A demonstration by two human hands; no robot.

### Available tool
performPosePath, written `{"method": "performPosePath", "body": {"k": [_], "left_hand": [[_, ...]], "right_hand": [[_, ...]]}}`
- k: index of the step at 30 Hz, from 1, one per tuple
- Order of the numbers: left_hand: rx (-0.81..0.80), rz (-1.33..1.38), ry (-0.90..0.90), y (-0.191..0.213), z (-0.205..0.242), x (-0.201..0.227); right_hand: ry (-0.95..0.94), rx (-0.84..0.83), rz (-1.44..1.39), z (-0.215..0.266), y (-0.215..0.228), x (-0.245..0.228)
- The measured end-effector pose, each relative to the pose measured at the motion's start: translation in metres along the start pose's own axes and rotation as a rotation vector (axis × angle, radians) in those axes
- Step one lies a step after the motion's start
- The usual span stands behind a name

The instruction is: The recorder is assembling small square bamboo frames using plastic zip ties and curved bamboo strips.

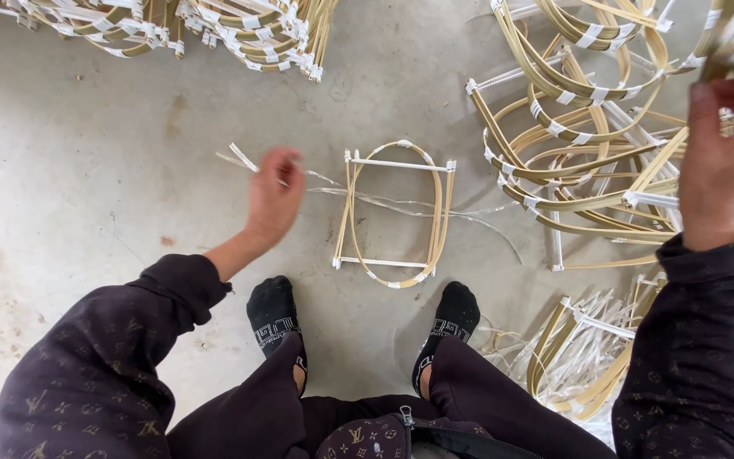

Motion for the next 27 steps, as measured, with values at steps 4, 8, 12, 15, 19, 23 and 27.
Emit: {"method": "performPosePath", "body": {"k": [4,8,12,15,19,23,27], "left_hand": [[-0.327,-0.133,0.216,-0.062,0.014,-0.009],[-0.442,-0.197,0.262,-0.105,0.015,-0.028],[-0.538,-0.252,0.293,-0.109,0.001,-0.016],[-0.543,-0.299,0.266,-0.106,-0.008,-0.024],[-0.514,-0.317,0.215,-0.101,-0.013,-0.020],[-0.479,-0.142,0.292,-0.084,-0.018,-0.016],[-0.367,0.327,0.516,-0.068,-0.010,-0.045]], "right_hand": [[0.083,-0.016,0.080,0.017,-0.021,-0.027],[0.257,-0.138,0.161,0.030,-0.051,-0.071],[0.357,-0.214,0.124,0.042,-0.075,-0.091],[0.405,-0.301,0.108,0.050,-0.084,-0.095],[0.414,-0.370,0.121,0.072,-0.104,-0.090],[0.502,-0.528,0.048,0.102,-0.135,-0.095],[0.540,-0.686,0.007,0.130,-0.174,-0.089]]}}
Point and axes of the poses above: each hand's wrist, its own z-axis away from the middle knuckle, its own y-axis out of the back of the hand, x = y × z, the point moved 5 cm from there along -z, towards the middle knuckle, and after that the axes turned 12 degrees about -x, right-handed, at the moved point
